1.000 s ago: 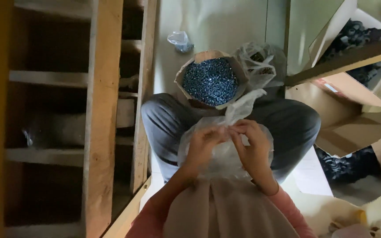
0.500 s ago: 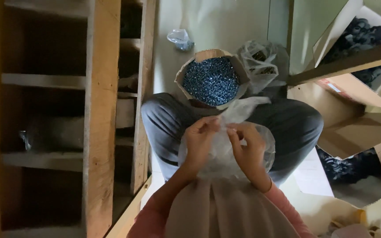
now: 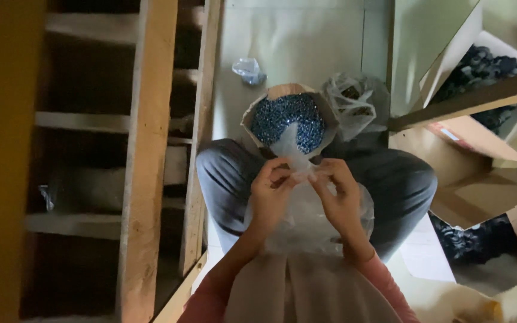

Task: Packaging small blue beads into plastic bags for storage or sale.

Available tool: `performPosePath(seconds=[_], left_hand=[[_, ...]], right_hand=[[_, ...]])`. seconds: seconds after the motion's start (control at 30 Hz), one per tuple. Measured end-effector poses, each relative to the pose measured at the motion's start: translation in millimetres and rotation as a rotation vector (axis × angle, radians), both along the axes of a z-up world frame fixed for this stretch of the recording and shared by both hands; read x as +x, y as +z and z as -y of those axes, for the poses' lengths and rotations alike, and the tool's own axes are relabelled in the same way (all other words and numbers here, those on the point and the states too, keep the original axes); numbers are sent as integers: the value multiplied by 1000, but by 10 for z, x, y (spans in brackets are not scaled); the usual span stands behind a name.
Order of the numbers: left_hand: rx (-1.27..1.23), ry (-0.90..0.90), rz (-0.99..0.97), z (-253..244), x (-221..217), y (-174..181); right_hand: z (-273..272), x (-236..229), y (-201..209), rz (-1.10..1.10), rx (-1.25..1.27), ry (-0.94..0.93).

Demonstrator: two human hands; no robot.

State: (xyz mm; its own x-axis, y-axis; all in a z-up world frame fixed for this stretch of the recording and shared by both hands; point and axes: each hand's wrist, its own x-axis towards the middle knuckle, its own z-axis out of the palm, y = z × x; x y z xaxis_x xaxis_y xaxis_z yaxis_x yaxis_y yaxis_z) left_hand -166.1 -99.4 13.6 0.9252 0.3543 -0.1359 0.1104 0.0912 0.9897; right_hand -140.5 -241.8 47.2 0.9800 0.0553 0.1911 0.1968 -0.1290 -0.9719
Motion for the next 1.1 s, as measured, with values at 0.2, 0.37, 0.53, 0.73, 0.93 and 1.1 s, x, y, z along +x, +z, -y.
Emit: performPosePath(seconds=[0.2, 0.37, 0.53, 0.73, 0.93, 1.1], left_hand=[[6, -25, 58, -59, 29, -48], [-76, 18, 44, -57, 100, -103], [-103, 44, 53, 32, 142, 36], [-51, 22, 107, -61, 162, -91], [-858, -58, -36, -64, 120, -532], [-1275, -164, -38, 20, 220, -264]], right_hand=[[396, 247, -352, 21, 66, -121], [126, 165, 189, -12, -189, 112], [-25, 160, 18, -64, -308, 145], [85, 207, -130, -37, -188, -6], [10, 182, -190, -101, -199, -85], [-4, 281, -742, -646, 647, 81]])
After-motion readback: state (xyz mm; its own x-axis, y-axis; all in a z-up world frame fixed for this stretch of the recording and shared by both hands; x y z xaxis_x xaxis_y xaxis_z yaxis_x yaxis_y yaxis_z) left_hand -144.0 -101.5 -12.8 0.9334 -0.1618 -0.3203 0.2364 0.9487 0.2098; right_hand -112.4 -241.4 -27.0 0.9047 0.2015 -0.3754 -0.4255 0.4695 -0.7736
